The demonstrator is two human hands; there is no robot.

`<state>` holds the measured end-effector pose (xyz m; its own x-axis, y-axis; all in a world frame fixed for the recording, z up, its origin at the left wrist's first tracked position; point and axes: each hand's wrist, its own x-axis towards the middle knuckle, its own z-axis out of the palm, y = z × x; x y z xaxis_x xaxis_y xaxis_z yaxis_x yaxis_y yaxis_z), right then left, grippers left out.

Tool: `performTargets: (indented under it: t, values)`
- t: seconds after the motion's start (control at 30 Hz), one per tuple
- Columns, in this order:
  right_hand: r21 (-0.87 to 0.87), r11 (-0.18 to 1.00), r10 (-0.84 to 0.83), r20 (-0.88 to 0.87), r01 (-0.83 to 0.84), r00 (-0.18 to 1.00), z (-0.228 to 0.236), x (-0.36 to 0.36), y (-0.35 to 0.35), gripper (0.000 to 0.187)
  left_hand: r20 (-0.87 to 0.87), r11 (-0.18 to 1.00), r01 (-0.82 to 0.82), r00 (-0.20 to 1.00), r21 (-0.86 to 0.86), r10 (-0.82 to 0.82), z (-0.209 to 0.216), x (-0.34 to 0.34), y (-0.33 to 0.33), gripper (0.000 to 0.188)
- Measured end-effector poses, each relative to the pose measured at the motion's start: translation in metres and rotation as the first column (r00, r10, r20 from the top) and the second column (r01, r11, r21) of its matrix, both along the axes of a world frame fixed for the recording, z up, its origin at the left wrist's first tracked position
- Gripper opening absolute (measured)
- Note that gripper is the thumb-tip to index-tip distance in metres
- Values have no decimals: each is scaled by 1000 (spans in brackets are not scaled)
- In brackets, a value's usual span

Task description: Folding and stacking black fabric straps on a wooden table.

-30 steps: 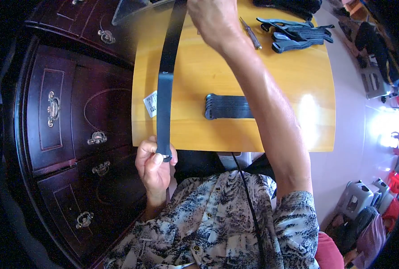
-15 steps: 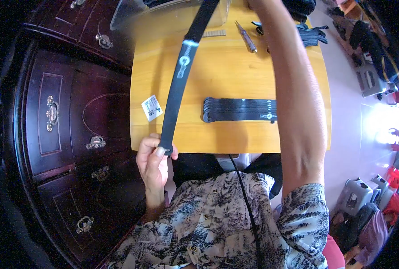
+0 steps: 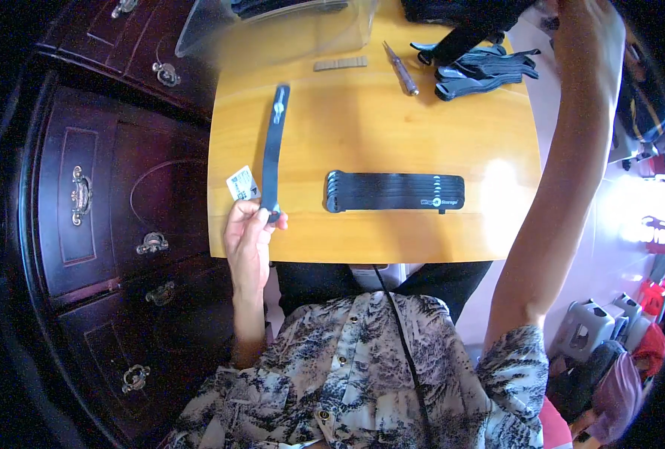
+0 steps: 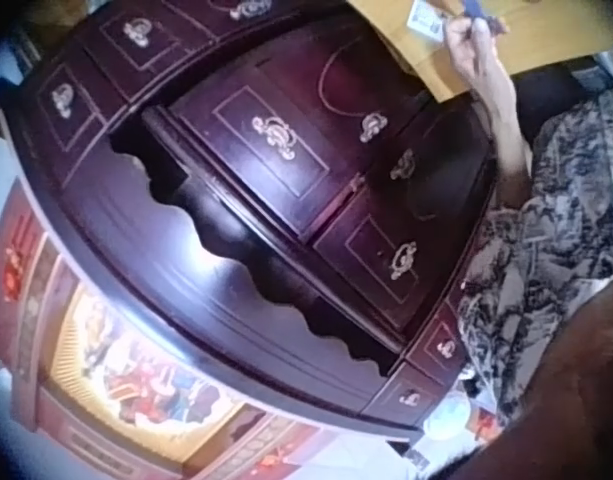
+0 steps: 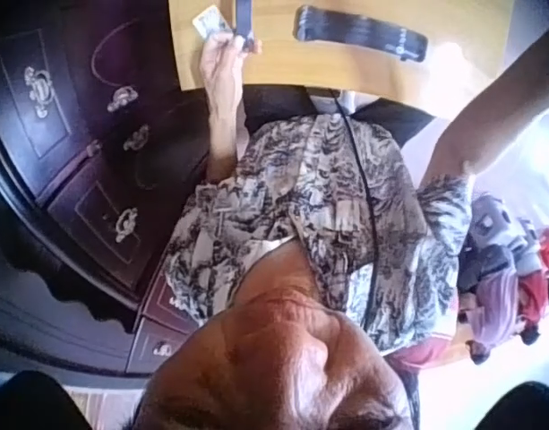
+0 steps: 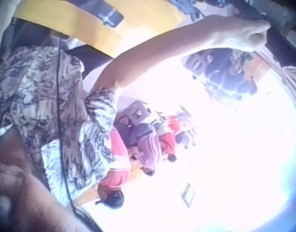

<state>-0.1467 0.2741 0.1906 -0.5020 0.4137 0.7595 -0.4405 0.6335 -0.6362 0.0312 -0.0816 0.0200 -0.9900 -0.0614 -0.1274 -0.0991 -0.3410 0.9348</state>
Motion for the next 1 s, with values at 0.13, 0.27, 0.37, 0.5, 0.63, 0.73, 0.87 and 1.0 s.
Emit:
performTargets:
  t: [0.13, 0.27, 0.37, 0.5, 0.63, 0.73, 0.87, 1.0]
  values:
    - [599, 781, -40, -233, 176, 972, -29, 44, 5, 20, 52, 999, 14, 999, -51, -11, -11, -5, -1, 6]
    - [-476, 848, 332, 139, -231, 933, -31, 117, -43, 19, 170, 995, 81, 983, -54, -71, -11, -12, -2, 8]
    - [-599, 776, 369, 178, -197, 912, -37, 148, -66, 16, 241, 989, 92, 969, -118, -61, -14, -19, 1, 9]
    - [-668, 726, 426, 251, -163, 869, -51, 175, -76, 17, 212, 984, 59, 977, -169, -22, -16, -21, 4, 12]
    - [-762, 636, 486, 271, -124, 831, -55, 196, -86, 16, 175, 973, 1, 984, -230, 40, -14, -21, 7, 16]
    - [-781, 606, 539, 263, -152, 800, -50, 205, -95, 16, 189, 921, 23, 981, -388, 55, 2, -15, 13, 17]
    - [-788, 545, 673, 208, -286, 710, -52, 217, -108, 14, -42, 904, 154, 982, -399, -185, 52, 21, 45, 26]
    - [-602, 582, 769, 188, -547, 611, -66, 217, -122, 12, -352, 700, 165, 772, -695, -530, 96, 25, 69, 52]
